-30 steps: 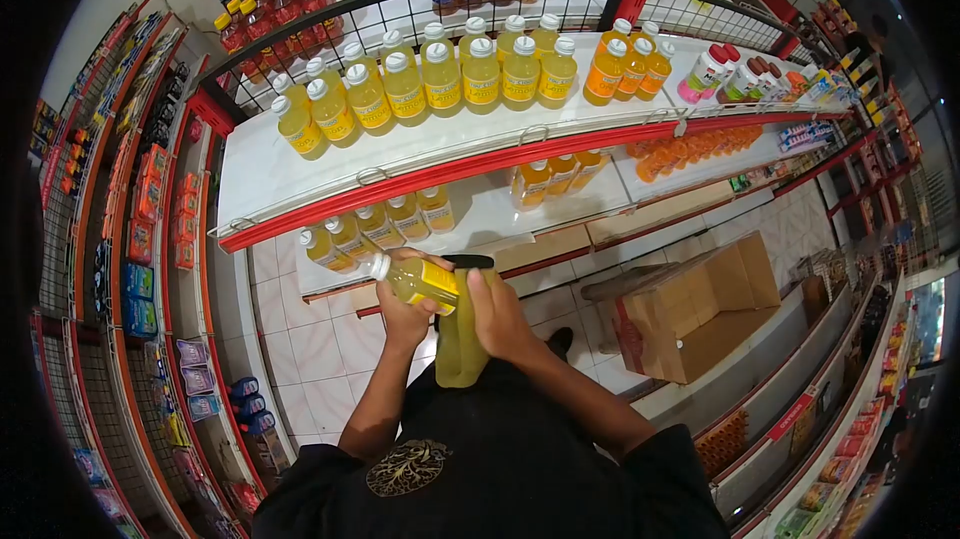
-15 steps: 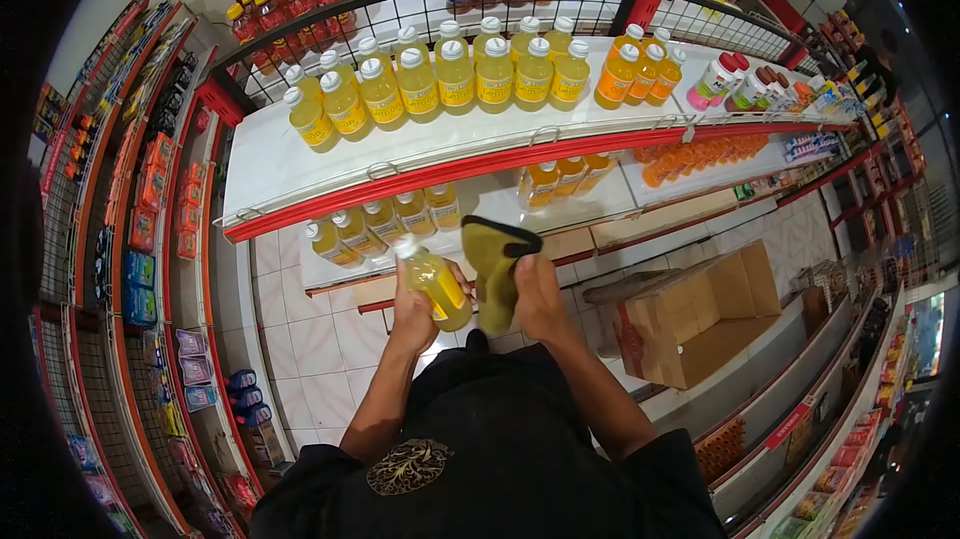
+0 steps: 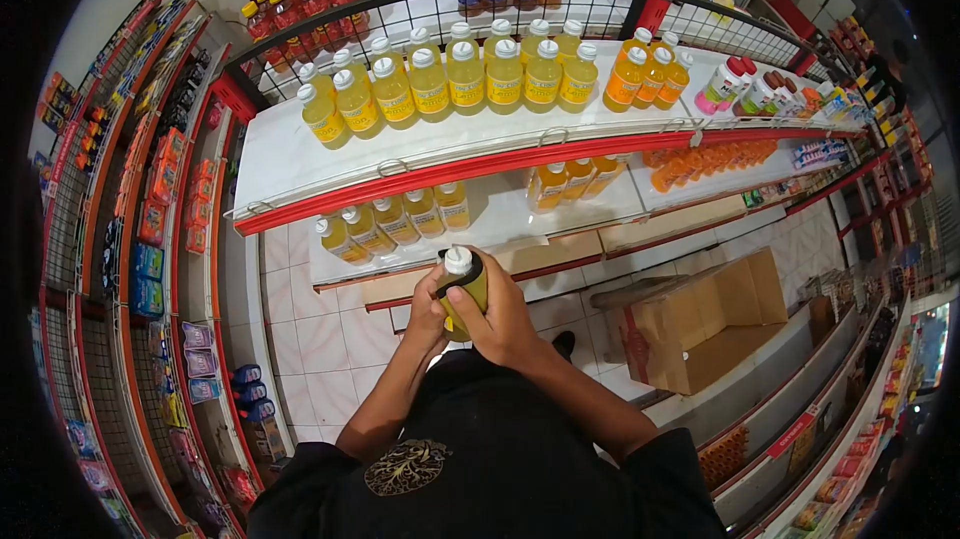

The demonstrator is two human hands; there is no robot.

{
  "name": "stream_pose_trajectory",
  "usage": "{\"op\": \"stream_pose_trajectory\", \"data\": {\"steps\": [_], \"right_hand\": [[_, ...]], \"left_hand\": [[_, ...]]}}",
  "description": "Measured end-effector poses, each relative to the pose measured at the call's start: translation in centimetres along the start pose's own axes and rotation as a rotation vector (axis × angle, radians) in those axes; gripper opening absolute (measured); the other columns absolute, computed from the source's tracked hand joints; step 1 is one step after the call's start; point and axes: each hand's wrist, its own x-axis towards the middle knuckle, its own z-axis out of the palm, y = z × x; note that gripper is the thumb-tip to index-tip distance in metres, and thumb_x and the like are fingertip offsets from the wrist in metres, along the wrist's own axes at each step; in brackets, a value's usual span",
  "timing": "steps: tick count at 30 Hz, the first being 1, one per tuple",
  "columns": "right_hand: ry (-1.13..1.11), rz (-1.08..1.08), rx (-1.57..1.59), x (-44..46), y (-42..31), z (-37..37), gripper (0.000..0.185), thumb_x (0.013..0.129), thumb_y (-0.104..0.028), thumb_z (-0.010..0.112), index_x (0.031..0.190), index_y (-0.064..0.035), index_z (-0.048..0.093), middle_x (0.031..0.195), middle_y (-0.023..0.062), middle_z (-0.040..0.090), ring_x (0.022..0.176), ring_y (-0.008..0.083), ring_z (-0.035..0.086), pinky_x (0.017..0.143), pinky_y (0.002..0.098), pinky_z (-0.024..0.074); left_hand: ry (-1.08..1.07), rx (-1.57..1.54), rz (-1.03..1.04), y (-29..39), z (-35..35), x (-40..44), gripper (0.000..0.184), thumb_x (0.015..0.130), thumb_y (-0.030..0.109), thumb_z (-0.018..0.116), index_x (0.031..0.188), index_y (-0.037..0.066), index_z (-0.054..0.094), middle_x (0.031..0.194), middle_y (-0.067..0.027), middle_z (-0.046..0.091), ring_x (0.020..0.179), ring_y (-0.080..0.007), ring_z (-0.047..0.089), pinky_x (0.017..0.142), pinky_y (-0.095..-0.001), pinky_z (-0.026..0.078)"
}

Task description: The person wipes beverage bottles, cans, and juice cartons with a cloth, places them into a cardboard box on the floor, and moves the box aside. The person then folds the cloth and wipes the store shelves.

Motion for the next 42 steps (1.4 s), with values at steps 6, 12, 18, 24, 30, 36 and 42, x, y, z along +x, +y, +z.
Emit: {"op": "stream_pose_trajectory", "data": {"steps": [6, 12, 18, 24, 30, 36, 42], "right_hand": [[-0.004, 0.118, 0.114, -0.4, -1.8, -1.2, 0.036, 0.090, -0.014, 0.061, 0.121, 0.0025, 0.052, 0.100, 0.0118, 0.064, 0.093, 0.0178, 0.061, 0.085, 0.0309, 0.0474], [-0.360, 0.049, 0.394, -0.4, -1.1, -4.3, 0.026, 0.088, -0.012, 0.063, 0.110, 0.0005, 0.056, 0.095, 0.0080, 0.064, 0.089, 0.0120, 0.060, 0.081, 0.0274, 0.0478], [-0.557, -0.180, 0.239, 0.2, -1.1, -7.6, 0.013, 0.088, -0.011, 0.063, 0.095, -0.0018, 0.058, 0.084, 0.0081, 0.062, 0.079, 0.0158, 0.061, 0.073, 0.0293, 0.0487], [-0.457, -0.359, -0.282, 1.4, -0.5, -10.8, 0.013, 0.088, -0.013, 0.061, 0.084, -0.0016, 0.056, 0.073, 0.0138, 0.057, 0.065, 0.0293, 0.059, 0.059, 0.0356, 0.0459], [-0.532, -0.373, -0.578, 1.1, 0.7, -14.2, 0.017, 0.088, -0.016, 0.059, 0.082, -0.0005, 0.055, 0.071, 0.0153, 0.056, 0.063, 0.0355, 0.055, 0.057, 0.0382, 0.0452], [-0.435, 0.036, 0.059, 0.6, 5.2, -17.5, 0.025, 0.097, -0.024, 0.048, 0.093, -0.0004, 0.055, 0.085, 0.0110, 0.061, 0.080, 0.0250, 0.060, 0.071, 0.0342, 0.0464], [-0.063, -0.013, 0.162, -2.6, 6.2, -15.1, 0.031, 0.101, -0.024, 0.042, 0.115, 0.0006, 0.054, 0.107, 0.0108, 0.061, 0.103, 0.0199, 0.056, 0.092, 0.0331, 0.0414]], "left_hand": [[-0.101, -0.138, -0.191, 0.5, 1.1, -1.3, 0.105, 0.059, 0.071, 0.075, 0.131, 0.002, 0.042, 0.118, -0.0086, 0.057, 0.105, -0.0181, 0.061, 0.087, -0.0316, 0.052], [-0.223, -0.564, -0.393, -1.8, 2.7, -3.7, 0.090, 0.067, 0.059, 0.077, 0.129, 0.003, 0.044, 0.103, -0.0114, 0.062, 0.092, -0.0188, 0.065, 0.075, -0.0329, 0.055], [-0.554, -0.561, -0.443, -3.6, 4.8, -3.5, 0.083, 0.072, 0.056, 0.075, 0.128, 0.003, 0.045, 0.099, -0.0129, 0.063, 0.087, -0.0200, 0.065, 0.074, -0.0336, 0.053], [-0.323, -0.060, -0.313, -3.0, 8.0, -2.5, 0.057, 0.079, 0.047, 0.073, 0.111, 0.004, 0.057, 0.089, -0.0101, 0.064, 0.083, -0.0201, 0.065, 0.074, -0.0331, 0.053], [-0.107, 0.526, -0.306, -4.0, 12.0, -2.3, 0.038, 0.082, 0.031, 0.073, 0.101, 0.001, 0.062, 0.088, -0.0081, 0.066, 0.082, -0.0186, 0.062, 0.076, -0.0310, 0.049], [-0.018, 0.695, -0.075, -5.5, 14.5, -1.8, 0.042, 0.081, 0.031, 0.074, 0.105, 0.001, 0.058, 0.089, -0.0097, 0.063, 0.082, -0.0172, 0.059, 0.078, -0.0325, 0.048], [0.305, 0.520, 0.199, -8.3, 15.8, 0.4, 0.044, 0.085, 0.033, 0.069, 0.111, 0.001, 0.052, 0.092, -0.0083, 0.060, 0.087, -0.0149, 0.056, 0.079, -0.0319, 0.047]]}}
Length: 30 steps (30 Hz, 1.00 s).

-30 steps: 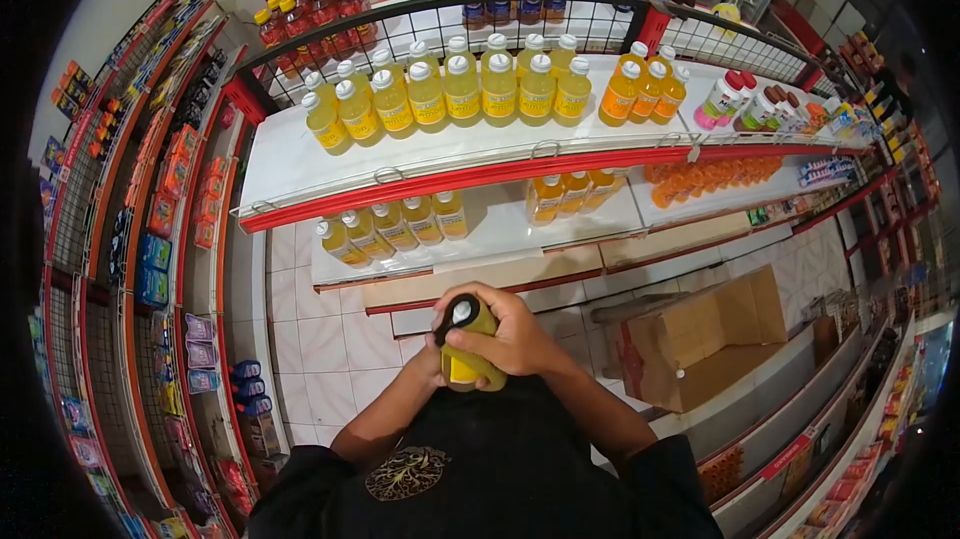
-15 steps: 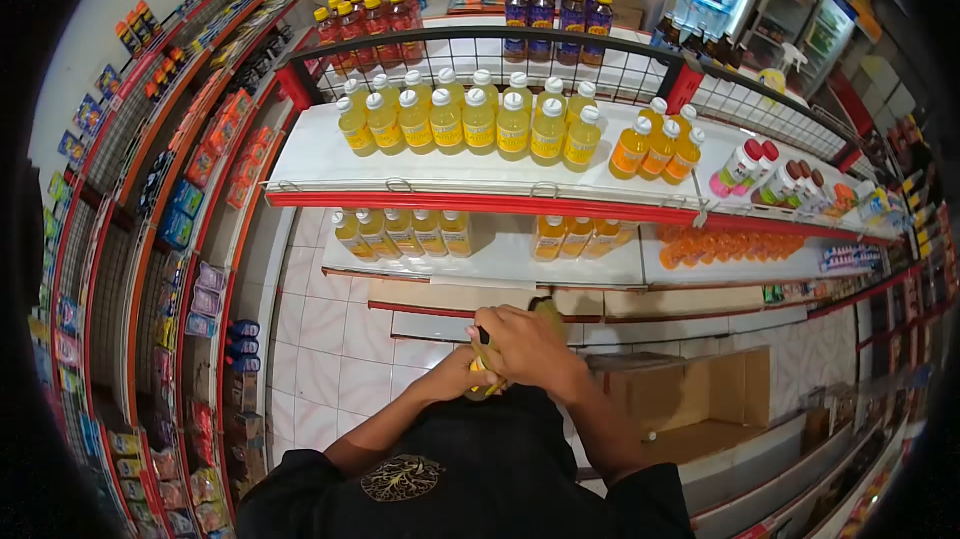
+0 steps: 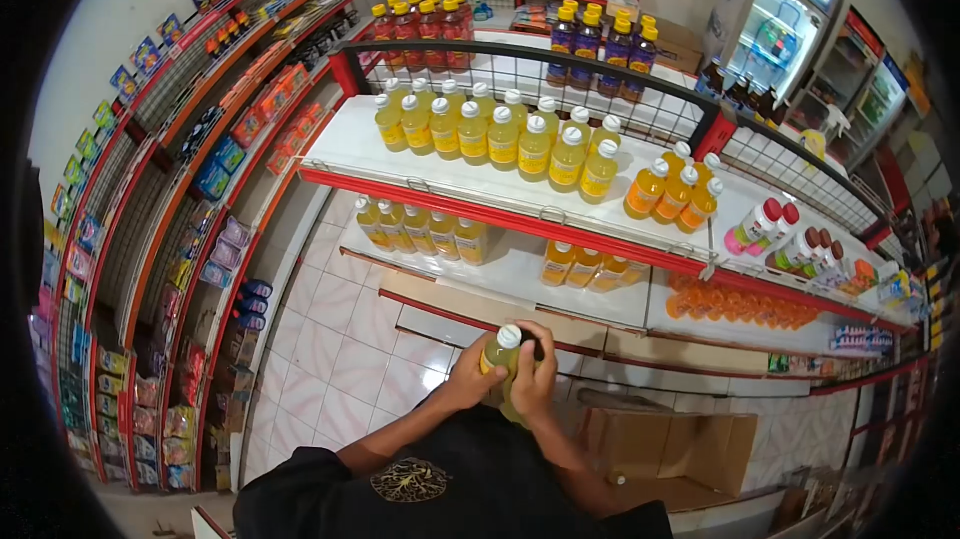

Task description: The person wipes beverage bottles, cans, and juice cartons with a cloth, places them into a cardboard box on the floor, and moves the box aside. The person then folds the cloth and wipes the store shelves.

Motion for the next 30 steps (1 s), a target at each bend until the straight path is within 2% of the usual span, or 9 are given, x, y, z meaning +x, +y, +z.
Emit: {"op": "stream_pose_trajectory", "data": {"steps": [3, 10, 14, 17, 19, 22, 24, 27, 30], "right_hand": [[-0.005, 0.037, 0.111, -0.9, -0.3, 1.8, 0.038, 0.101, -0.026, 0.040, 0.127, 0.0018, 0.048, 0.121, 0.0124, 0.057, 0.115, 0.0213, 0.051, 0.099, 0.0324, 0.0380], [0.036, 0.356, 0.482, -0.8, 2.7, 3.3, 0.044, 0.101, -0.032, 0.041, 0.131, -0.0003, 0.046, 0.126, 0.0126, 0.056, 0.118, 0.0209, 0.052, 0.101, 0.0330, 0.0385], [0.084, 0.516, 0.741, 0.4, 3.7, 3.6, 0.042, 0.099, -0.034, 0.045, 0.128, -0.0035, 0.049, 0.121, 0.0112, 0.059, 0.112, 0.0207, 0.056, 0.097, 0.0343, 0.0430], [0.111, 0.604, 0.862, 1.5, 6.2, 3.7, 0.040, 0.098, -0.035, 0.047, 0.125, -0.0055, 0.052, 0.115, 0.0095, 0.061, 0.105, 0.0206, 0.060, 0.092, 0.0354, 0.0471], [0.127, 0.684, 0.901, 2.3, 7.7, 4.7, 0.038, 0.097, -0.036, 0.050, 0.121, -0.0065, 0.054, 0.108, 0.0073, 0.063, 0.098, 0.0206, 0.063, 0.087, 0.0363, 0.0507], [0.112, 0.743, 0.838, 3.0, 7.3, 7.3, 0.038, 0.095, -0.036, 0.053, 0.118, -0.0056, 0.055, 0.105, 0.0065, 0.063, 0.093, 0.0187, 0.063, 0.082, 0.0339, 0.0514], [0.114, 0.770, 0.804, 3.6, 6.4, 9.1, 0.038, 0.094, -0.037, 0.055, 0.116, -0.0052, 0.056, 0.104, 0.0061, 0.063, 0.091, 0.0178, 0.063, 0.079, 0.0326, 0.0517], [0.003, 0.819, 0.496, 4.8, 4.6, 12.4, 0.031, 0.093, -0.033, 0.060, 0.106, -0.0041, 0.060, 0.097, 0.0059, 0.064, 0.085, 0.0149, 0.063, 0.074, 0.0297, 0.0506], [-0.074, 0.707, 0.348, 5.7, 4.5, 15.2, 0.026, 0.093, -0.030, 0.061, 0.098, -0.0047, 0.061, 0.090, 0.0051, 0.064, 0.081, 0.0130, 0.062, 0.070, 0.0286, 0.0499]], "left_hand": [[0.162, 0.013, 0.026, 0.0, 0.3, 0.2, 0.043, 0.088, 0.032, 0.066, 0.114, 0.002, 0.050, 0.096, -0.0084, 0.058, 0.090, -0.0152, 0.054, 0.081, -0.0318, 0.046], [0.373, -0.128, 0.051, -0.2, 0.2, 0.5, 0.046, 0.091, 0.031, 0.061, 0.123, 0.002, 0.044, 0.111, -0.0126, 0.053, 0.102, -0.0186, 0.051, 0.091, -0.0326, 0.042], [0.244, 0.146, 0.171, 0.6, -1.0, 0.4, 0.055, 0.092, 0.029, 0.061, 0.131, 0.000, 0.036, 0.120, -0.0125, 0.051, 0.114, -0.0187, 0.049, 0.097, -0.0325, 0.040], [0.036, 0.271, 0.259, 2.1, -3.4, 1.0, 0.068, 0.084, 0.018, 0.072, 0.136, -0.001, 0.032, 0.124, -0.0156, 0.054, 0.119, -0.0236, 0.051, 0.100, -0.0352, 0.040], [0.021, 0.270, 0.252, 2.0, -5.5, 1.4, 0.069, 0.081, 0.017, 0.074, 0.135, 0.000, 0.034, 0.124, -0.0160, 0.055, 0.118, -0.0245, 0.053, 0.099, -0.0357, 0.041], [-0.022, 0.266, 0.225, 2.4, -9.1, 1.8, 0.072, 0.076, 0.014, 0.078, 0.134, 0.000, 0.038, 0.124, -0.0169, 0.057, 0.116, -0.0264, 0.055, 0.097, -0.0369, 0.043], [-0.030, 0.393, 0.326, 3.8, -11.9, 2.4, 0.068, 0.074, 0.016, 0.080, 0.130, 0.001, 0.044, 0.122, -0.0154, 0.060, 0.114, -0.0250, 0.057, 0.096, -0.0360, 0.045], [-0.033, 0.416, 0.358, 5.0, -15.6, 2.4, 0.064, 0.072, 0.018, 0.082, 0.126, 0.001, 0.050, 0.120, -0.0141, 0.061, 0.113, -0.0235, 0.058, 0.094, -0.0352, 0.045], [-0.026, 0.343, 0.313, 6.1, -19.8, 2.3, 0.061, 0.071, 0.019, 0.083, 0.122, 0.002, 0.054, 0.119, -0.0130, 0.061, 0.113, -0.0220, 0.058, 0.094, -0.0344, 0.046]]}}
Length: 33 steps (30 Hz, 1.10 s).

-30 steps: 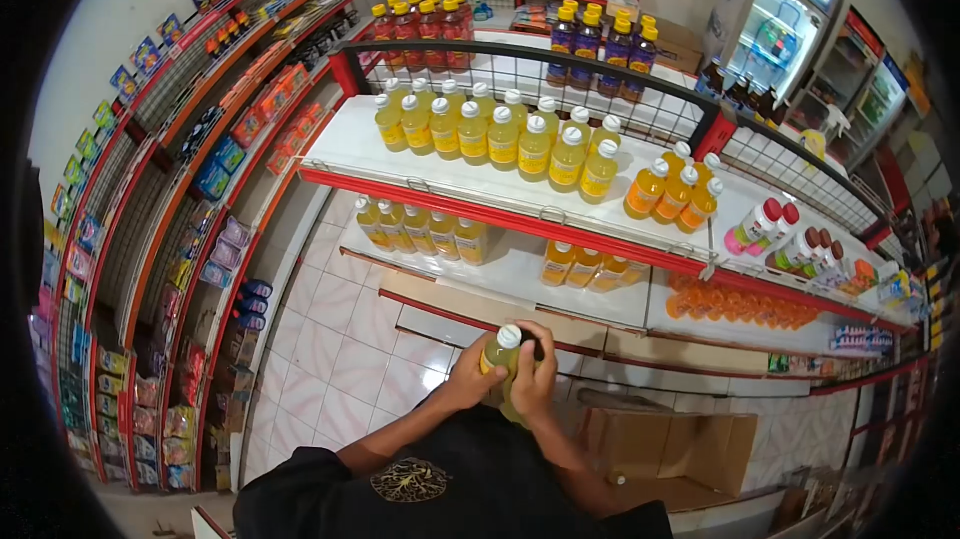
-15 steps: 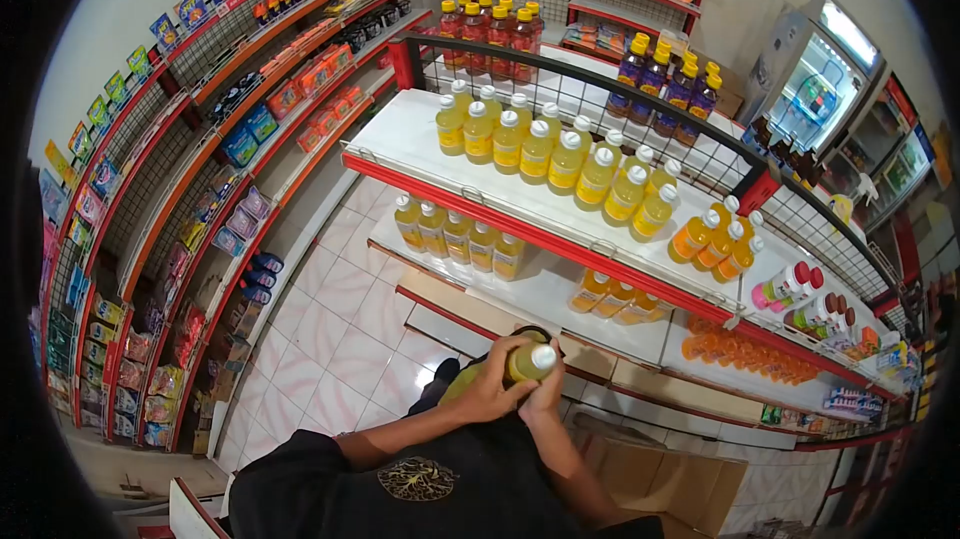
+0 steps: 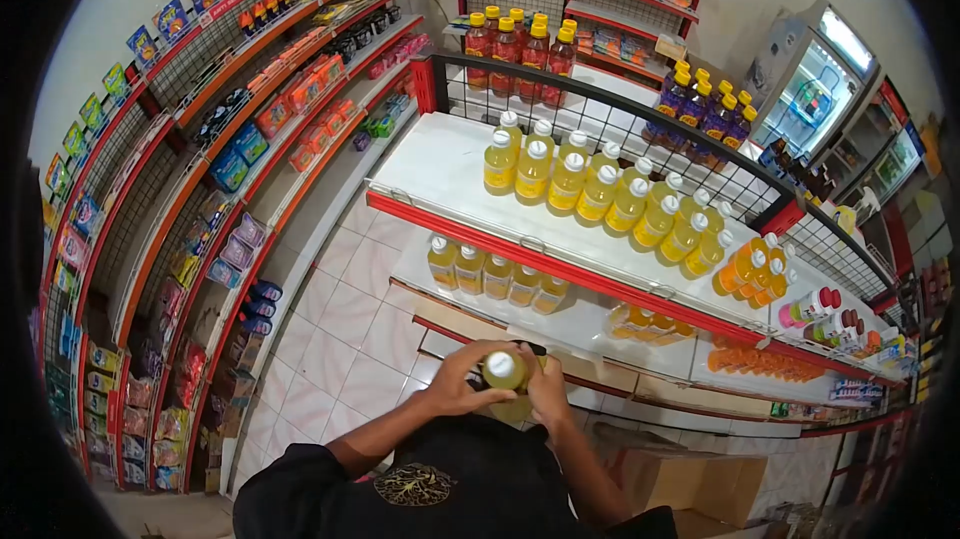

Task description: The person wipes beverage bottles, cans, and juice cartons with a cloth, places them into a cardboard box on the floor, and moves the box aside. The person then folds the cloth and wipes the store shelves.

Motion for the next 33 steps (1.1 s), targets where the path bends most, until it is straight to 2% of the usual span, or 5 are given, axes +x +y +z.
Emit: {"op": "stream_pose_trajectory", "data": {"steps": [4, 11, 18, 21, 33], "right_hand": [[-0.038, 0.094, 0.082, 0.7, 1.3, 2.1, 0.022, 0.092, -0.028, 0.061, 0.093, -0.0061, 0.064, 0.084, 0.0035, 0.065, 0.077, 0.0132, 0.063, 0.067, 0.0285, 0.0509], [0.005, 0.290, 0.320, 1.4, 4.9, 5.1, 0.022, 0.093, -0.028, 0.060, 0.090, -0.0068, 0.063, 0.081, 0.0020, 0.064, 0.071, 0.0143, 0.062, 0.065, 0.0309, 0.0512], [0.113, 0.273, 0.374, 2.9, 9.4, 2.3, 0.025, 0.093, -0.031, 0.058, 0.101, -0.0083, 0.063, 0.090, 0.0043, 0.066, 0.079, 0.0192, 0.064, 0.074, 0.0348, 0.0533], [0.303, 0.159, 0.413, 3.4, 11.0, 0.5, 0.024, 0.092, -0.032, 0.058, 0.101, -0.0101, 0.063, 0.093, 0.0038, 0.066, 0.085, 0.0201, 0.063, 0.079, 0.0375, 0.0521], [0.555, 0.191, 0.553, 1.6, 17.8, -6.6, 0.024, 0.093, -0.036, 0.056, 0.101, -0.0138, 0.061, 0.094, 0.0016, 0.062, 0.090, 0.0199, 0.059, 0.085, 0.0363, 0.0483]], "left_hand": [[0.060, -0.105, -0.106, -2.2, -7.9, 2.2, 0.066, 0.071, 0.026, 0.084, 0.124, 0.003, 0.054, 0.118, -0.0095, 0.061, 0.105, -0.0179, 0.061, 0.088, -0.0338, 0.050], [0.291, 0.171, 0.026, -4.7, -18.5, 16.2, 0.066, 0.068, 0.028, 0.085, 0.118, 0.001, 0.052, 0.105, -0.0119, 0.066, 0.097, -0.0214, 0.065, 0.084, -0.0350, 0.053], [0.159, 0.344, -0.080, -10.0, -19.8, 25.2, 0.063, 0.066, 0.023, 0.087, 0.111, 0.002, 0.049, 0.105, -0.0162, 0.064, 0.099, -0.0285, 0.065, 0.084, -0.0369, 0.051], [0.050, 0.452, -0.065, -11.2, -19.1, 26.8, 0.065, 0.063, 0.025, 0.088, 0.108, 0.002, 0.048, 0.106, -0.0191, 0.064, 0.101, -0.0330, 0.064, 0.084, -0.0390, 0.050], [-0.123, 0.310, -0.177, -13.0, -19.3, 27.5, 0.074, 0.064, 0.025, 0.088, 0.121, 0.001, 0.046, 0.116, -0.0198, 0.061, 0.105, -0.0318, 0.062, 0.089, -0.0396, 0.050]]}}
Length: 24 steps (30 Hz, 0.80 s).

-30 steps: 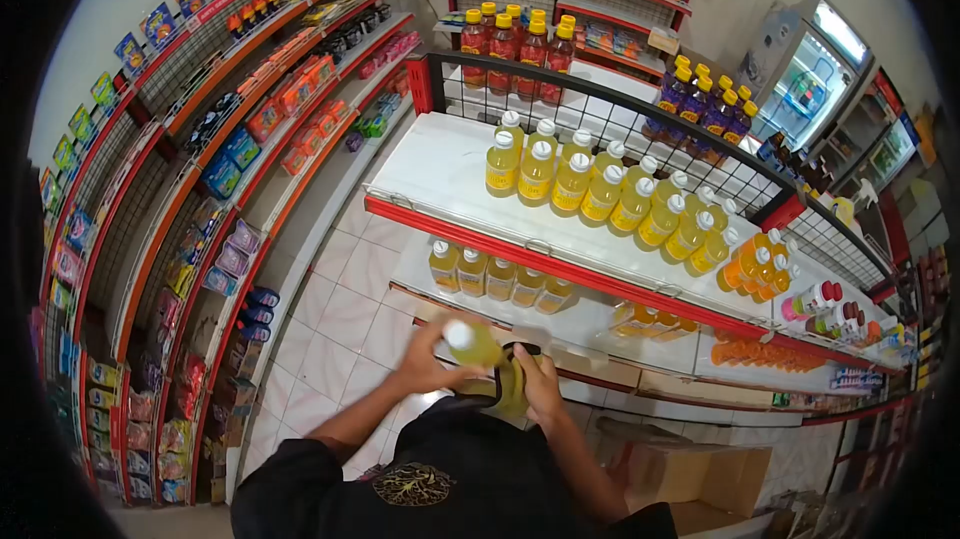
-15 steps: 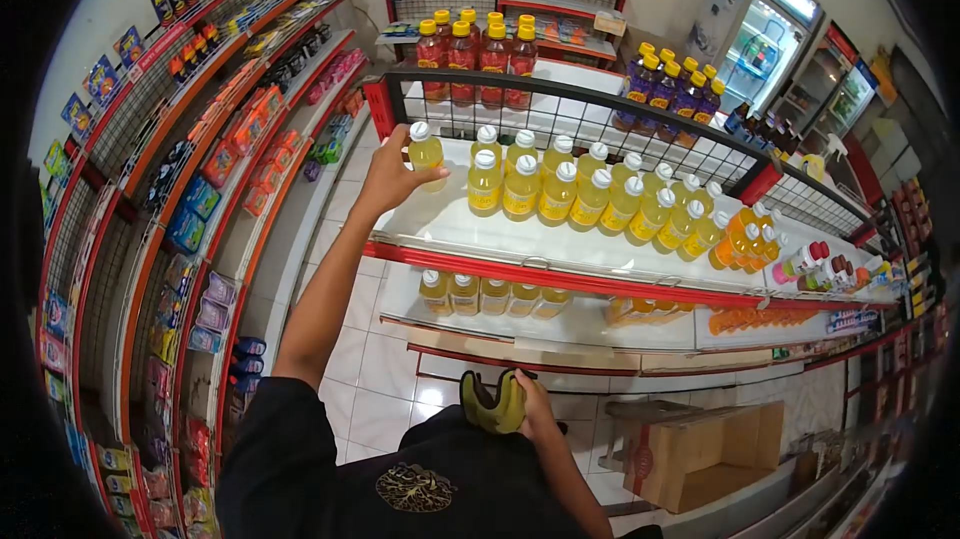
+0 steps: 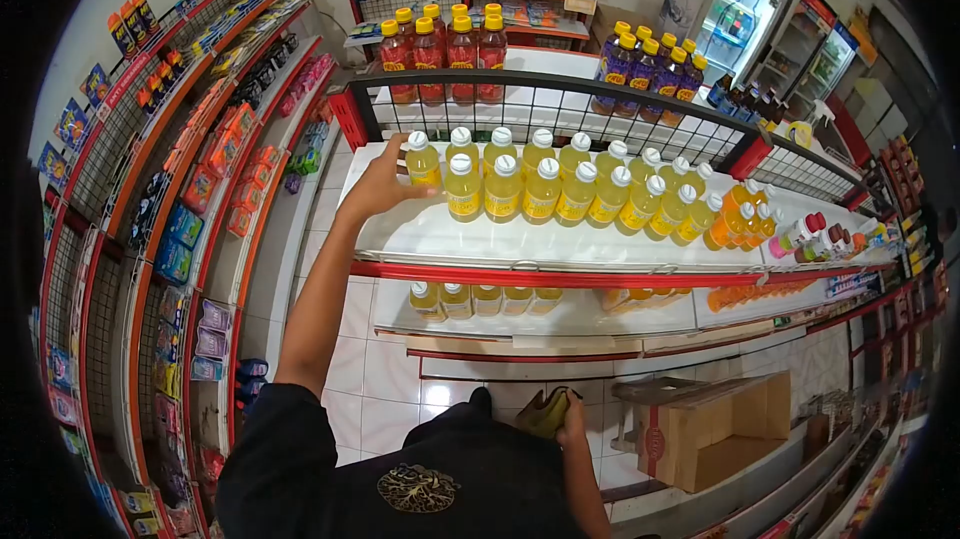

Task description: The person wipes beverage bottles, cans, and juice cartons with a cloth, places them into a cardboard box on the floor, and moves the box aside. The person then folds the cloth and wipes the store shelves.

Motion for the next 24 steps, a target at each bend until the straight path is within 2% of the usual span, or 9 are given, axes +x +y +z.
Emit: {"op": "stream_pose_trajectory", "data": {"steps": [9, 12, 15, 16, 17, 20, 21, 22, 24], "right_hand": [[0.048, 0.013, -0.072, 1.3, 0.7, -1.6, 0.032, 0.092, -0.037, 0.057, 0.104, -0.0079, 0.059, 0.099, 0.0078, 0.062, 0.093, 0.0253, 0.059, 0.085, 0.0418, 0.0487], [0.084, -0.010, -0.114, 2.6, 1.1, -2.3, 0.035, 0.091, -0.037, 0.059, 0.103, -0.0049, 0.059, 0.099, 0.0083, 0.062, 0.091, 0.0246, 0.059, 0.083, 0.0413, 0.0491], [0.105, -0.081, -0.134, 0.7, 0.3, -0.9, 0.036, 0.091, -0.037, 0.060, 0.104, -0.0038, 0.059, 0.100, 0.0084, 0.062, 0.089, 0.0238, 0.060, 0.082, 0.0401, 0.0495], [0.124, -0.117, -0.142, -0.4, -0.2, -0.4, 0.036, 0.091, -0.036, 0.060, 0.105, -0.0032, 0.059, 0.100, 0.0085, 0.062, 0.089, 0.0234, 0.060, 0.081, 0.0396, 0.0497], [0.117, -0.135, -0.096, -1.8, -1.1, 0.6, 0.035, 0.091, -0.036, 0.060, 0.105, -0.0035, 0.059, 0.099, 0.0084, 0.062, 0.088, 0.0225, 0.060, 0.080, 0.0388, 0.0499], [0.089, -0.202, -0.074, -1.6, -1.5, -0.3, 0.033, 0.092, -0.035, 0.060, 0.105, -0.0048, 0.060, 0.095, 0.0068, 0.062, 0.085, 0.0183, 0.060, 0.075, 0.0350, 0.0508], [0.135, -0.222, -0.013, -1.6, -1.7, -0.8, 0.033, 0.092, -0.035, 0.060, 0.105, -0.0048, 0.060, 0.095, 0.0068, 0.062, 0.085, 0.0183, 0.060, 0.075, 0.0350, 0.0508], [0.053, -0.232, -0.001, -1.5, -2.1, -1.3, 0.033, 0.092, -0.036, 0.060, 0.105, -0.0055, 0.060, 0.094, 0.0058, 0.062, 0.084, 0.0167, 0.060, 0.073, 0.0337, 0.0506], [-0.005, -0.261, 0.051, -1.7, -3.0, -1.8, 0.033, 0.092, -0.037, 0.060, 0.105, -0.0062, 0.060, 0.094, 0.0048, 0.062, 0.082, 0.0151, 0.060, 0.070, 0.0325, 0.0504]], "left_hand": [[-0.091, -0.033, -0.082, -0.9, 0.8, 0.4, 0.063, 0.070, 0.025, 0.083, 0.120, 0.001, 0.053, 0.120, -0.0182, 0.060, 0.108, -0.0318, 0.061, 0.091, -0.0393, 0.049], [0.096, 0.174, 0.160, -2.6, 0.3, -0.4, 0.057, 0.074, 0.025, 0.080, 0.119, 0.002, 0.054, 0.120, -0.0173, 0.059, 0.111, -0.0317, 0.057, 0.095, -0.0386, 0.045], [0.417, 0.233, 0.212, -1.0, -1.5, -3.1, 0.045, 0.083, 0.017, 0.071, 0.122, 0.002, 0.055, 0.119, -0.0154, 0.058, 0.116, -0.0285, 0.053, 0.097, -0.0395, 0.044], [0.555, 0.138, 0.143, 0.3, -1.1, -4.3, 0.035, 0.087, 0.013, 0.065, 0.119, 0.001, 0.057, 0.120, -0.0145, 0.058, 0.116, -0.0290, 0.053, 0.098, -0.0409, 0.042], [0.775, 0.167, 0.294, -0.8, -0.5, -5.2, 0.028, 0.091, 0.011, 0.060, 0.117, 0.000, 0.059, 0.119, -0.0142, 0.059, 0.116, -0.0291, 0.053, 0.098, -0.0411, 0.042], [1.139, 0.384, 0.336, -1.1, 2.7, -10.4, 0.026, 0.099, 0.016, 0.049, 0.112, -0.003, 0.059, 0.116, -0.0202, 0.057, 0.106, -0.0313, 0.056, 0.093, -0.0421, 0.046], [1.137, 0.898, 0.334, 0.1, 3.8, -12.6, 0.028, 0.100, 0.018, 0.046, 0.109, -0.006, 0.058, 0.113, -0.0197, 0.056, 0.099, -0.0325, 0.056, 0.085, -0.0407, 0.051], [1.219, 0.253, 0.425, 1.0, 6.8, -13.4, 0.027, 0.099, 0.017, 0.045, 0.108, -0.006, 0.058, 0.108, -0.0188, 0.056, 0.094, -0.0304, 0.055, 0.083, -0.0395, 0.050], [1.051, -0.035, 0.317, 2.9, 12.6, -15.9, 0.026, 0.098, 0.016, 0.045, 0.104, -0.005, 0.058, 0.104, -0.0173, 0.056, 0.092, -0.0267, 0.054, 0.087, -0.0401, 0.046]]}}
